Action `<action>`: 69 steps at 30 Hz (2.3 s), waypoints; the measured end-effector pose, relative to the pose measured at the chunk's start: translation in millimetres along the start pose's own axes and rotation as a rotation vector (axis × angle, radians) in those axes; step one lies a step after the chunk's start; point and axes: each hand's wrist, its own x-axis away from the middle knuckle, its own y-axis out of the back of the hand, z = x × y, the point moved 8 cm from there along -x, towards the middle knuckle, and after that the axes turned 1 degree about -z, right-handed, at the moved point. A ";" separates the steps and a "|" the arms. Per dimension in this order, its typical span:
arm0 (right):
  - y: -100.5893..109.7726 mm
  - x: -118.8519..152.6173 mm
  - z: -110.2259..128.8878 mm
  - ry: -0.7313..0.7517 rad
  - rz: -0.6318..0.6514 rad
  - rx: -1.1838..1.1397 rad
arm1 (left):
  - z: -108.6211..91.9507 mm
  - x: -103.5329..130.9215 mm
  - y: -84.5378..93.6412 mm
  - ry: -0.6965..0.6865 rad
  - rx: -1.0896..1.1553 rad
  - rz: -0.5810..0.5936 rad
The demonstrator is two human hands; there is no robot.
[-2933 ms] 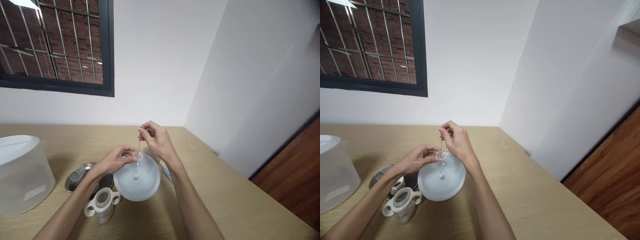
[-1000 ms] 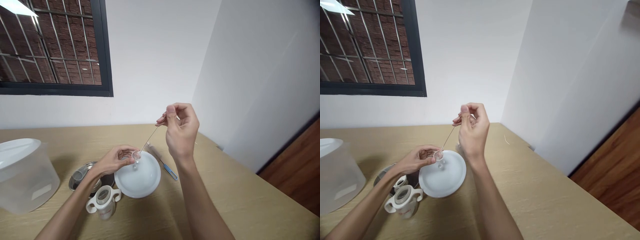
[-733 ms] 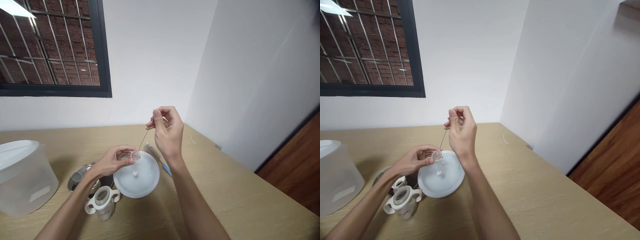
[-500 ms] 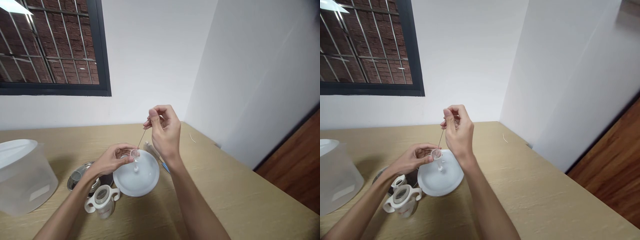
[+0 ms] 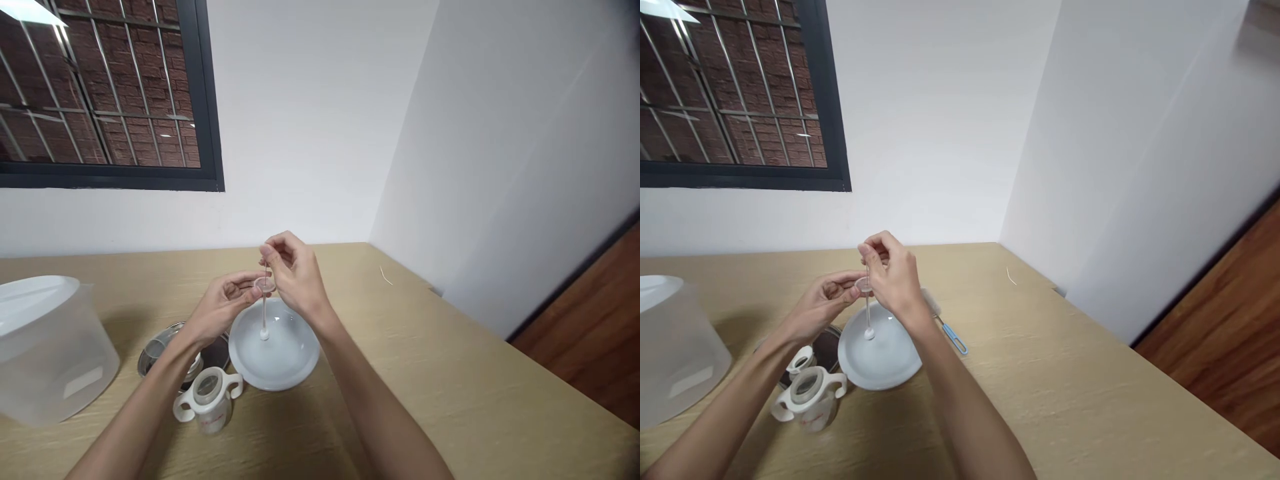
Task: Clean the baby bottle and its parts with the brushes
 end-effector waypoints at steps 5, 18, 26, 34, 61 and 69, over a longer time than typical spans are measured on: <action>-13.4 3.8 -4.4 -0.025 0.084 0.078 | 7.4 -2.5 8.5 -0.011 0.139 -0.031; 10.7 3.5 12.4 0.064 -0.148 -0.012 | 11.0 2.5 -5.4 0.042 -0.078 0.128; 51.3 6.4 48.3 0.219 -0.412 -0.076 | 22.0 3.9 -10.8 0.089 -0.246 0.219; 76.3 11.6 75.6 0.297 -0.485 -0.006 | 22.2 3.3 -16.3 0.079 -0.119 0.209; 27.2 4.4 43.8 0.144 -0.185 -0.026 | -6.7 6.9 -11.8 0.026 -0.096 0.084; 3.8 1.1 18.0 0.023 0.003 -0.068 | -5.6 2.8 -6.5 -0.014 -0.023 -0.006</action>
